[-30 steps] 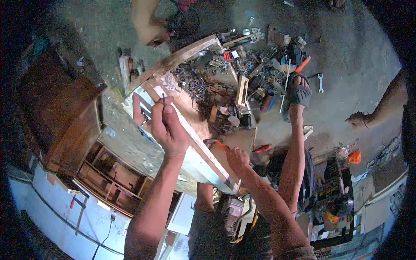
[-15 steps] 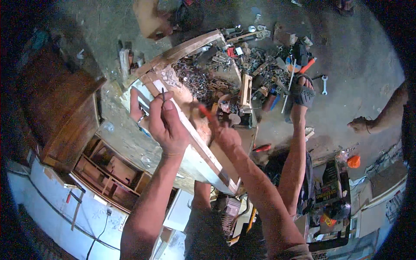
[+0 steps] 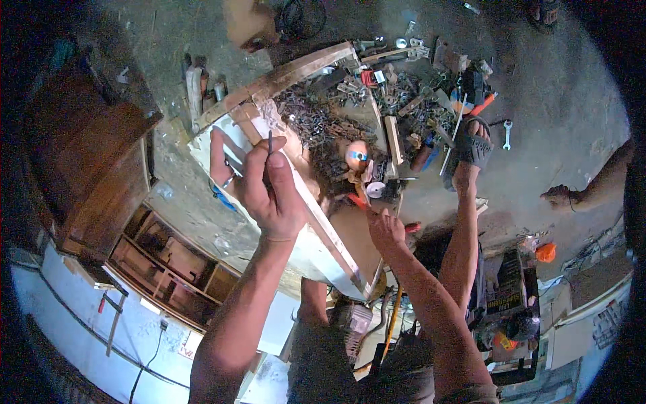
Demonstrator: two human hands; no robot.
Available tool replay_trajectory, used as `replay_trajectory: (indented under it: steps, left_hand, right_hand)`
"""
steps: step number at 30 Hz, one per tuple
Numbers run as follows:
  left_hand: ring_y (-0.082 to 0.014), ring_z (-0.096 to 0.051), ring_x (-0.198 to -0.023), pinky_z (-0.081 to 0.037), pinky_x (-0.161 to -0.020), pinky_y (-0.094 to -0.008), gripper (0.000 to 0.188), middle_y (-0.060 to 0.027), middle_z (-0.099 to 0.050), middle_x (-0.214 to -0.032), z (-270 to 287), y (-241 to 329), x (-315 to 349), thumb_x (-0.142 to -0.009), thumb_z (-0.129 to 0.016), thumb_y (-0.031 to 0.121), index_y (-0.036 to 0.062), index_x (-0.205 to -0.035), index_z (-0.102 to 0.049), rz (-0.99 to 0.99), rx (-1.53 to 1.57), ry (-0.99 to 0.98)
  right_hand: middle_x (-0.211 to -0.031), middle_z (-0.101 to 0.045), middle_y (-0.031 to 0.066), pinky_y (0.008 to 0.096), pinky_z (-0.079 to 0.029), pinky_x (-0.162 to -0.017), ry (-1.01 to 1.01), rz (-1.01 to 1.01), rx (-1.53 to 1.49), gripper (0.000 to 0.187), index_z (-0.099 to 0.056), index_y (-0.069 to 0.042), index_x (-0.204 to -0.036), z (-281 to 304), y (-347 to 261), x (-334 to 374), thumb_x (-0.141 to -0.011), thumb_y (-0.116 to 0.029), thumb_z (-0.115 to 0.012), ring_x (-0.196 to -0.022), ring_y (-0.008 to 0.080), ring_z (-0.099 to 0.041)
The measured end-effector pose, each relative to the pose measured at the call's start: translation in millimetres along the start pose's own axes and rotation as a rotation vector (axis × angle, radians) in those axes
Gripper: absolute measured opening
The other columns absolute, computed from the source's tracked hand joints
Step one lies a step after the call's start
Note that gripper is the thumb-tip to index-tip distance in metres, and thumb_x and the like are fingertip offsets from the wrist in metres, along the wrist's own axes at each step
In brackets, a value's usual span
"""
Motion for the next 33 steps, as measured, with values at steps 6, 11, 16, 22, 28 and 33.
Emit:
replay_trajectory:
  steps: [6, 11, 16, 22, 28, 33]
  left_hand:
    - [-0.0243, -0.051, -0.11, -0.044, -0.089, -0.0353, 0.026, -0.0259, -0.018, -0.144, 5, 1, 0, -0.097, -0.049, 0.018, -0.0042, -0.099, -0.062, -0.013, 0.032, 0.026]
    - [-0.0281, -0.044, -0.118, -0.04, -0.095, -0.0394, 0.03, -0.0241, -0.018, -0.146, -11, -1, 6, -0.097, -0.048, 0.021, -0.0063, -0.094, -0.062, -0.013, 0.103, 0.046]
    - [-0.0279, -0.048, -0.114, -0.041, -0.093, -0.0401, 0.033, -0.0237, -0.02, -0.145, 2, 2, -1, -0.098, -0.044, 0.022, -0.0063, -0.093, -0.061, 0.003, -0.007, 0.048]
    - [-0.0278, -0.045, -0.118, -0.037, -0.099, -0.0408, 0.033, -0.0267, -0.023, -0.144, 0, 1, 3, -0.099, -0.043, 0.023, -0.0041, -0.097, -0.063, -0.025, -0.034, 0.048]
    - [-0.0243, -0.042, -0.122, -0.034, -0.102, -0.0397, 0.034, -0.0219, -0.022, -0.146, 2, 5, 0, -0.1, -0.038, 0.02, -0.0058, -0.101, -0.06, -0.072, -0.128, -0.035]
    - [-0.0269, -0.043, -0.12, -0.035, -0.101, -0.04, 0.034, -0.0226, -0.022, -0.146, 6, 0, -2, -0.1, -0.039, 0.02, -0.0051, -0.101, -0.061, -0.102, -0.086, 0.003]
  right_hand:
    - [-0.095, -0.058, 0.0118, 0.0378, -0.053, -0.066, -0.093, 0.149, 0.196, 0.028, -0.062, -0.015, -0.112, -19, -17, -29, -0.086, -0.023, -0.054, -0.09, 0.0277, -0.059]
    - [-0.1, -0.06, 0.0146, 0.0508, -0.054, -0.066, 0.116, 0.088, -0.306, 0.024, -0.06, -0.008, -0.106, -14, -50, -103, -0.089, -0.023, -0.052, -0.09, 0.0315, -0.064]
    - [-0.096, -0.062, 0.0151, 0.0368, -0.058, -0.063, 0.28, 0.01, -0.272, 0.022, -0.058, -0.005, -0.103, 44, -90, -162, -0.089, -0.019, -0.051, -0.086, 0.0281, -0.067]
    - [-0.069, -0.062, 0.0035, 0.0316, -0.054, -0.046, 0.577, -0.265, -0.101, 0.009, -0.058, -0.011, -0.083, 27, -71, -188, -0.087, -0.018, -0.053, -0.057, 0.0199, -0.066]
    - [-0.1, -0.057, 0.0144, 0.0303, -0.057, -0.053, 0.423, -0.299, -0.329, 0.026, -0.061, -0.001, -0.104, 32, -78, -168, -0.089, -0.019, -0.049, -0.088, 0.0235, -0.063]
    - [-0.131, -0.047, 0.0217, 0.0463, -0.044, -0.096, 0.132, -0.102, -0.268, 0.04, -0.051, 0.001, -0.128, 26, -95, -160, -0.092, -0.016, -0.047, -0.109, 0.0356, -0.05]
Point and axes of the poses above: each hand's wrist, its own x-axis away from the middle knuckle, its own z-axis out of the back of the hand, y = z × x, the point moved 8 cm from there along -x, towards the middle knuckle
